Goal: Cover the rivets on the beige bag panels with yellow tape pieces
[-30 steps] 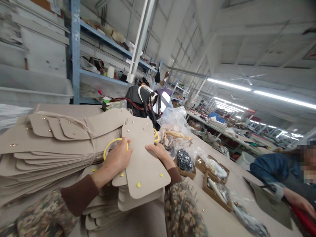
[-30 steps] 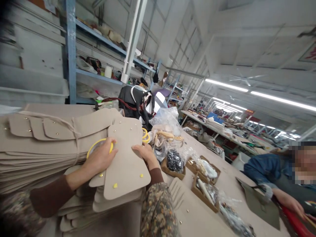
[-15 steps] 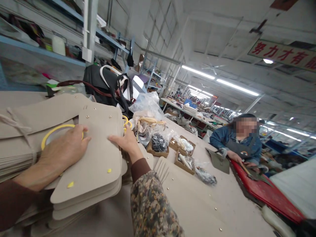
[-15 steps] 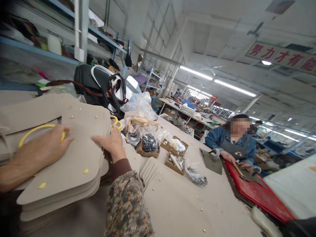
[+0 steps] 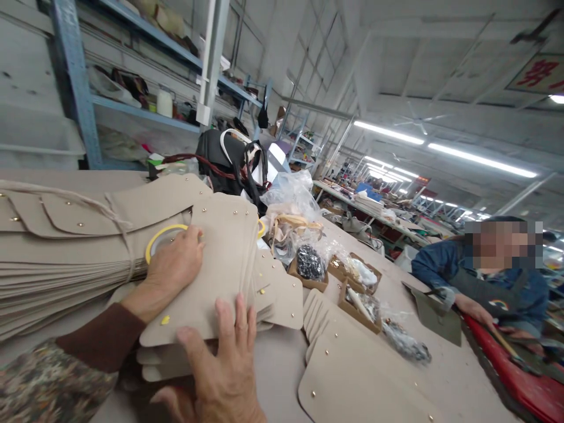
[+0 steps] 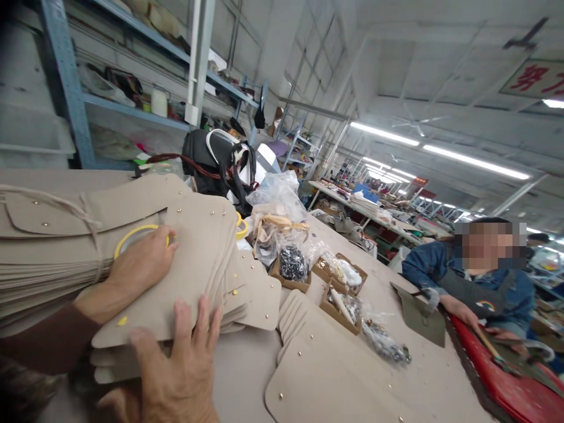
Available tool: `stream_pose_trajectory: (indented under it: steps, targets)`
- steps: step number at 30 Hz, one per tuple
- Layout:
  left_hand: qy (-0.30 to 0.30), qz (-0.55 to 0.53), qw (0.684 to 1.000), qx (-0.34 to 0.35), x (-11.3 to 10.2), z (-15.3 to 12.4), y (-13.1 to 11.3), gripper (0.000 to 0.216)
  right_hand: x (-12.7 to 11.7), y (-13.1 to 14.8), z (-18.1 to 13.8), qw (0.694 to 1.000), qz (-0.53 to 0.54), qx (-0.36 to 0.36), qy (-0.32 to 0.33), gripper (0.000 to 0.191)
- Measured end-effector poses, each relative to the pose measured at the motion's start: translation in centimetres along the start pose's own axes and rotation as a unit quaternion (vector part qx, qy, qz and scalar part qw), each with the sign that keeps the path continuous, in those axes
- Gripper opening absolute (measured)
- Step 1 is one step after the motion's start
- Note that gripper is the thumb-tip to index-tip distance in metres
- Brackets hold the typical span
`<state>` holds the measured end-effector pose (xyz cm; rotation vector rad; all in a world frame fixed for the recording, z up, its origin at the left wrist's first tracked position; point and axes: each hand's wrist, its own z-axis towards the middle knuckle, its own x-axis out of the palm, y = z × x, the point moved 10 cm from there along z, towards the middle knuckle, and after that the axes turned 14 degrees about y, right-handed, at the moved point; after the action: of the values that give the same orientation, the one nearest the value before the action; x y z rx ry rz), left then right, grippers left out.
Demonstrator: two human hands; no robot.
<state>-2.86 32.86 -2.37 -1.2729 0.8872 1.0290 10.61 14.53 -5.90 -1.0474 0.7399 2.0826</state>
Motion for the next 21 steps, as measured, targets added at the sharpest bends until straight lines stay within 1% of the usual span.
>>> stream_pose_trajectory:
  steps: [2, 4, 5, 9, 12, 14, 18, 21]
  targets:
    - [-0.007, 0.002, 1.000, 0.004, -0.2, 0.0, -0.2, 0.025, 1.2, -0.9, 0.6, 0.999, -0.028, 0.018, 0.003, 0.052]
    - [-0.016, 0.006, 1.000, 0.009, -0.6, 0.3, -0.4, 0.026, 1.6, -2.1, 1.8, 0.999, -0.033, 0.019, 0.030, 0.041]
    - [-0.022, 0.010, 1.000, 0.013, -0.9, 0.4, -0.5, 0.026, 1.5, -2.7, 2.6, 0.998, -0.027, 0.020, 0.049, 0.042]
    - [-0.048, 0.039, 0.998, 0.032, -2.4, 1.5, -1.7, 0.030, 0.9, -5.0, 6.0, 0.991, -0.003, 0.030, 0.133, 0.054]
    - [-0.062, 0.066, 0.995, 0.043, -3.3, 2.5, -2.9, 0.031, 1.1, -6.0, 8.9, 0.982, -0.003, 0.049, 0.180, 0.053]
    - [-0.069, 0.076, 0.994, 0.042, -3.8, 3.0, -3.2, 0.032, 1.5, -6.5, 10.7, 0.977, 0.001, 0.065, 0.202, 0.050]
    - [-0.076, 0.075, 0.993, 0.039, -4.2, 3.5, -2.2, 0.034, 2.2, -6.9, 13.6, 0.973, 0.008, 0.079, 0.219, 0.052]
    - [-0.065, 0.063, 0.995, 0.048, -4.1, 3.9, -1.1, 0.034, 2.3, -7.3, 15.4, 0.970, 0.008, 0.087, 0.226, 0.056]
